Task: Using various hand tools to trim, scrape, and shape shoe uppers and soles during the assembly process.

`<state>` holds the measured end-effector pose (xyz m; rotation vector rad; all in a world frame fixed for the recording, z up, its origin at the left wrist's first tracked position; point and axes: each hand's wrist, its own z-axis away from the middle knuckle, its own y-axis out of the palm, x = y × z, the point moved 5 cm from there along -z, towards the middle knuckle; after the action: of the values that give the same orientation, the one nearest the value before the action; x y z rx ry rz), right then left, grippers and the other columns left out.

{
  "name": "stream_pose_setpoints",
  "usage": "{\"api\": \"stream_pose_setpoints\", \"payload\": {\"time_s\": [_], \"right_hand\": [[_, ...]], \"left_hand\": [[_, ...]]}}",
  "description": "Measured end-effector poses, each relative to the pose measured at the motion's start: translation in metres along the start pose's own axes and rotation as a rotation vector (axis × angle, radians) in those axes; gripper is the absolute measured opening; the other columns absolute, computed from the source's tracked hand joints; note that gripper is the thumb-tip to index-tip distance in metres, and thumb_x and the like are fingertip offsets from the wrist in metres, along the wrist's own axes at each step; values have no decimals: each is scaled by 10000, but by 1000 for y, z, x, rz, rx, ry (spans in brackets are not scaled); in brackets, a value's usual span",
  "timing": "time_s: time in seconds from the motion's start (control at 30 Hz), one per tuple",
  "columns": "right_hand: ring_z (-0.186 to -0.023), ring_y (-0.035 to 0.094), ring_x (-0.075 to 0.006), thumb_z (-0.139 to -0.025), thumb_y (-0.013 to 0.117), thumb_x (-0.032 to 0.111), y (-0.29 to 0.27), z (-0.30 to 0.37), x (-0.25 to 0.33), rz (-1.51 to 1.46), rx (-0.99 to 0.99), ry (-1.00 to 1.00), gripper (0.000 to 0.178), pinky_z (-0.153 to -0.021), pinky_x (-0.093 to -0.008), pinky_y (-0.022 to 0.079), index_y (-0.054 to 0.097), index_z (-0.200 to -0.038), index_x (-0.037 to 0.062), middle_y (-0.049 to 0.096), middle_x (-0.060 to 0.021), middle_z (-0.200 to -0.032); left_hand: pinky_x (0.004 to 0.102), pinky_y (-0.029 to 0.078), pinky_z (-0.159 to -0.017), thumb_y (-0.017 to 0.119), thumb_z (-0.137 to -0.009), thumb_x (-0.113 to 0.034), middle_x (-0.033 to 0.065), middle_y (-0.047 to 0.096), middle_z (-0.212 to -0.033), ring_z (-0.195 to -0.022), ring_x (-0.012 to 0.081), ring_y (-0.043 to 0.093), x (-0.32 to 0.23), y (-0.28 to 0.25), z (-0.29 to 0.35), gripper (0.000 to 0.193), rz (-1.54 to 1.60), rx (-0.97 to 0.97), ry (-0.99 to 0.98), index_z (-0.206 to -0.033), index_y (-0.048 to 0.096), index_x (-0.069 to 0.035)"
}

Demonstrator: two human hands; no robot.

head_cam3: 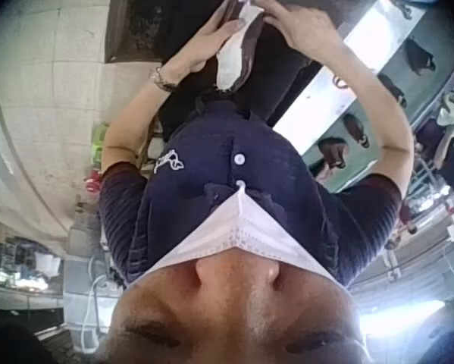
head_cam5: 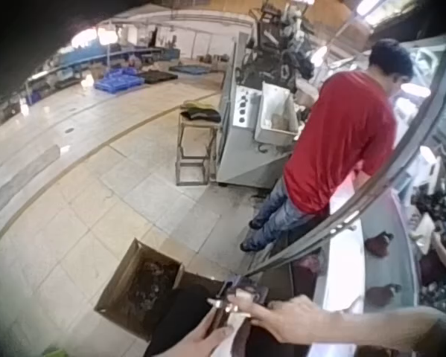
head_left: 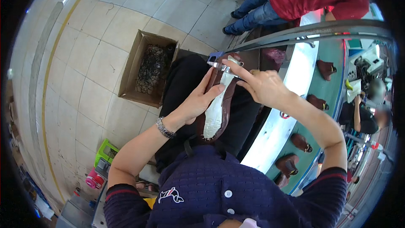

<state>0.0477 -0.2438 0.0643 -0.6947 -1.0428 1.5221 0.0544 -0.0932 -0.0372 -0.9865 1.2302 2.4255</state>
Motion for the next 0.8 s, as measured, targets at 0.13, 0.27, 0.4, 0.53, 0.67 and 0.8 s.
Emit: {"api": "stream_pose_setpoints", "payload": {"time_s": [0.13,0.27,0.4,0.53,0.67,0.8], "right_hand": [[-577,630,-323,-900,620,182,-30,8,29,5,-30,-154,675,-503,-409,482,301,-1492,238,629,-143,-713],[-572,637,-301,-904,617,185,-6,8,25,-162,-127,-57,668,-498,-401,483,306,-1492,243,627,-129,-703],[-579,651,-314,-904,613,170,-21,16,37,13,-35,-99,657,-501,-409,499,310,-1485,229,647,-151,-720],[-570,649,-314,-905,604,161,-9,24,36,-375,-281,-93,662,-491,-411,496,298,-1490,209,651,-174,-710],[-578,654,-304,-885,629,169,-11,25,46,33,51,-24,681,-491,-403,500,305,-1484,181,646,-151,-691],[-528,628,-311,-884,629,230,-13,39,49,-282,-400,-135,667,-485,-396,490,324,-1476,207,629,-121,-628]], "left_hand": [[295,353,-1055,577,-978,-268,83,415,-1423,-1257,154,431,-2,-8,2,713,18,76,-79,-1540,161,-126],[317,421,-992,641,-933,-223,59,482,-1324,-1176,141,485,-7,-8,3,733,16,117,-108,-1519,211,-122],[324,420,-1001,700,-886,-216,54,481,-1328,-1181,156,492,-7,-14,10,797,19,89,-184,-1514,216,-140],[333,417,-1013,755,-827,-141,61,477,-1341,-1206,158,480,-7,-10,5,990,25,151,-169,-1555,88,-203],[330,428,-1002,777,-799,-110,62,483,-1335,-1194,162,499,-4,-14,9,1082,83,131,-202,-1558,14,-222],[335,433,-1001,804,-769,-107,66,496,-1307,-1176,165,516,6,-13,11,1135,12,183,-194,-1556,-10,-187]]}}
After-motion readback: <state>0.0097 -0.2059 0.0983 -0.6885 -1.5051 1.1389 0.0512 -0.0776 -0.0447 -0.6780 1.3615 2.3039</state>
